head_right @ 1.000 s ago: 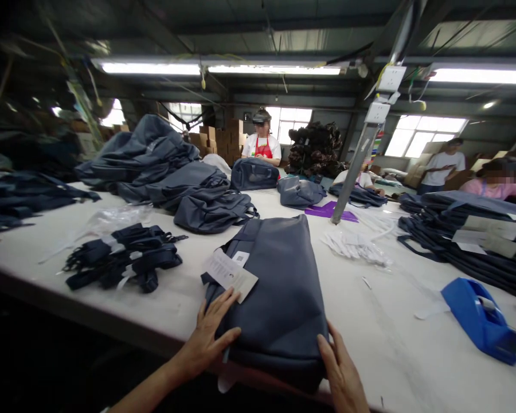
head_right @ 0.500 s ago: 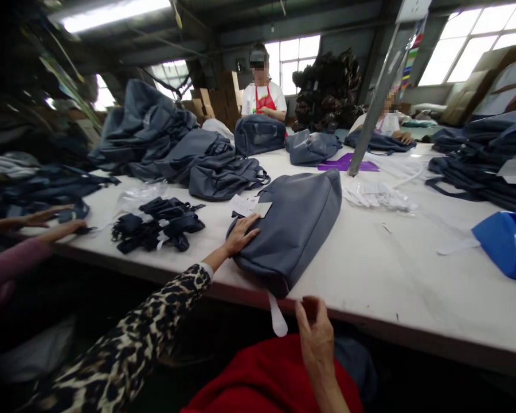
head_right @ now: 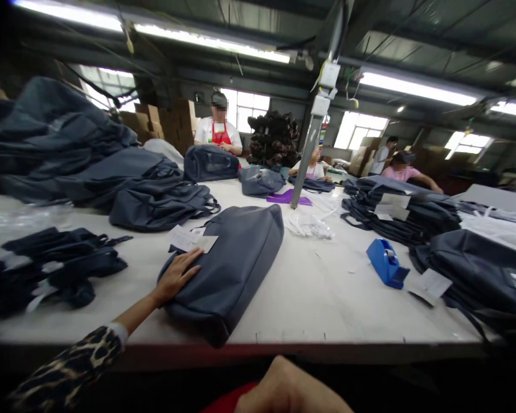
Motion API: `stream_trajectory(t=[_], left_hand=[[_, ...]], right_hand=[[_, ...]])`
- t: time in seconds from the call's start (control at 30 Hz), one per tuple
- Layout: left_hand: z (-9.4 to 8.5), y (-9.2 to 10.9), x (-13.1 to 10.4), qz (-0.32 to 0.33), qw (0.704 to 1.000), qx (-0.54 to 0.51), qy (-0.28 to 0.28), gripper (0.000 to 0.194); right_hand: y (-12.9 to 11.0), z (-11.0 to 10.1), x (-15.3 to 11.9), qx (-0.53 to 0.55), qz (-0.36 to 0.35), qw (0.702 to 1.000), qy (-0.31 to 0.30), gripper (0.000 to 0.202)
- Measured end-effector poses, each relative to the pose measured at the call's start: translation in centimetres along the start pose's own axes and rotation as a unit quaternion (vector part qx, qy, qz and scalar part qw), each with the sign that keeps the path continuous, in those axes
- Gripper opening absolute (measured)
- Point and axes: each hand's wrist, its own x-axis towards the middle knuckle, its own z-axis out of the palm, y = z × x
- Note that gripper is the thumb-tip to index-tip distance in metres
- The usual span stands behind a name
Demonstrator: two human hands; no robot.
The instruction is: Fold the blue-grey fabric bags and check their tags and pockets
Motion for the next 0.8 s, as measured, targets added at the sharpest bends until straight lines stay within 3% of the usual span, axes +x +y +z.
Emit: stream_trajectory(t=[0.07, 0.1, 0.13, 0.23, 0.3, 0.37, 0.43, 0.53, 0.63, 0.67, 0.73, 0.8], left_hand=[[0.2, -0.2, 0.0, 0.001, 1.000, 0.004, 0.003, 0.056], [0.2, -0.3, -0.1, 0.003, 1.000, 0.005, 0.004, 0.056], [0.2, -0.3, -0.1, 0.004, 1.000, 0.007, 0.006, 0.056], [0.2, -0.2, -0.2, 0.006, 1.000, 0.011, 0.012, 0.054], [0.4, -0.6, -0.3, 0.007, 1.000, 0.015, 0.013, 0.053], [0.8, -1.3, -0.5, 0.007, 1.000, 0.021, 0.013, 0.052], [0.9, -2.1, -0.4, 0.009, 1.000, 0.026, 0.014, 0.053], [0.4, -1.3, 0.8, 0.003, 0.996, 0.029, 0.082, 0.057], [-0.9, 3.7, 3.1, -0.008, 0.988, -0.008, 0.151, 0.054], [-1.2, 6.3, 3.8, -0.003, 0.992, -0.028, 0.123, 0.052], [-1.4, 11.7, 4.7, 0.019, 0.999, -0.037, 0.008, 0.055], [-0.8, 16.3, 5.2, 0.034, 0.996, 0.026, -0.082, 0.069]], right_hand=[[-3.3, -5.9, 2.1, 0.006, -0.035, 0.987, 0.155, 0.043], [-4.6, -9.1, 4.0, 0.018, -0.053, 0.965, 0.255, 0.048], [-5.5, -12.4, 6.2, 0.035, -0.060, 0.924, 0.377, 0.052], [-5.2, -20.2, 11.8, 0.035, -0.041, 0.887, 0.458, 0.060], [-2.3, -22.4, 13.5, 0.018, -0.013, 0.885, 0.465, 0.062], [1.9, -22.0, 13.6, -0.009, 0.016, 0.894, 0.448, 0.061], [6.3, -20.0, 13.0, -0.051, 0.043, 0.906, 0.418, 0.054], [11.5, -16.2, 12.0, -0.139, 0.039, 0.899, 0.414, 0.039], [14.1, -13.3, 11.6, -0.232, 0.013, 0.872, 0.431, 0.026], [14.5, -12.6, 11.5, -0.262, 0.006, 0.862, 0.434, 0.025], [14.7, -11.5, 11.5, -0.313, -0.002, 0.847, 0.430, 0.028], [14.7, -10.7, 11.3, -0.349, -0.007, 0.837, 0.421, 0.034]])
